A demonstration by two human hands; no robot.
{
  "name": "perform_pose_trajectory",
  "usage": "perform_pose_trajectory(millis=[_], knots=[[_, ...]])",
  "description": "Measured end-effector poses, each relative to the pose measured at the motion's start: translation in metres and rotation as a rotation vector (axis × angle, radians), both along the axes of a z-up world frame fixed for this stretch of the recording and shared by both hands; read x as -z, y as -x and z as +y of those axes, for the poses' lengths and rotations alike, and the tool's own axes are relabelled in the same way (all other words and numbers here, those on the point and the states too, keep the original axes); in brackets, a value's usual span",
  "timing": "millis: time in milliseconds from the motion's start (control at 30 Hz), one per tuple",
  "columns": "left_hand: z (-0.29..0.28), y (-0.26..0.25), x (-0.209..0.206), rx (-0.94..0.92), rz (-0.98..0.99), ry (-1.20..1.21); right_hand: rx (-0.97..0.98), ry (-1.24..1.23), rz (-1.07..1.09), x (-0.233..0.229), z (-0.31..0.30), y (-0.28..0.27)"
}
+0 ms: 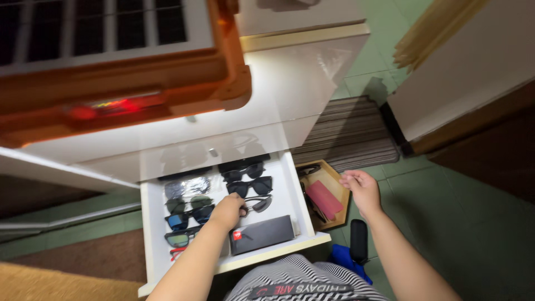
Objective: The person opens a drawer containing sunglasses, removes several pairs, and wipes them with a blue cloth. They then wash the cloth at a sink and return to the drawer to continue wiping the remaining sunglasses.
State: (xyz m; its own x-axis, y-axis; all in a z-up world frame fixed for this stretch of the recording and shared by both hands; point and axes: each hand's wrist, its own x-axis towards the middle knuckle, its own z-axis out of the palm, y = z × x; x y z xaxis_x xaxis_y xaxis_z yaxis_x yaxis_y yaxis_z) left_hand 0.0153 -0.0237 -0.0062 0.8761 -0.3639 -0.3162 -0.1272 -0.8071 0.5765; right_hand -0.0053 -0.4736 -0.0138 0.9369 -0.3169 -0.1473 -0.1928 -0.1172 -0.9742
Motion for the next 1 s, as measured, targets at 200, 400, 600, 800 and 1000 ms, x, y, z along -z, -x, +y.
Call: perform_pose_trajectory(millis=[200, 400, 600, 800, 1000], knots=[[-0.005, -0.001, -0.031, -0.029, 0.026, -0.029, 0.032, 0.024, 0.257, 0.090, -0.040, 0.021], [-0.023, -0.003, -0.066, -0.261, 0.038, 0.077, -0.344, 0.415, 0.476, 0.155, -0.008, 0.021], [-0.032, -0.003, -0.063, -0.316, 0.088, 0.130, -0.667, 0.833, 0.477, 0.232, 0.041, -0.016], [-0.035, -0.015, -0.057, -0.296, 0.207, 0.040, -0.625, 0.686, 0.722, 0.293, 0.061, -0.056], [-0.042, -0.021, -0.061, -0.322, 0.221, 0.014, -0.489, 0.581, 0.686, 0.320, 0.060, -0.057]])
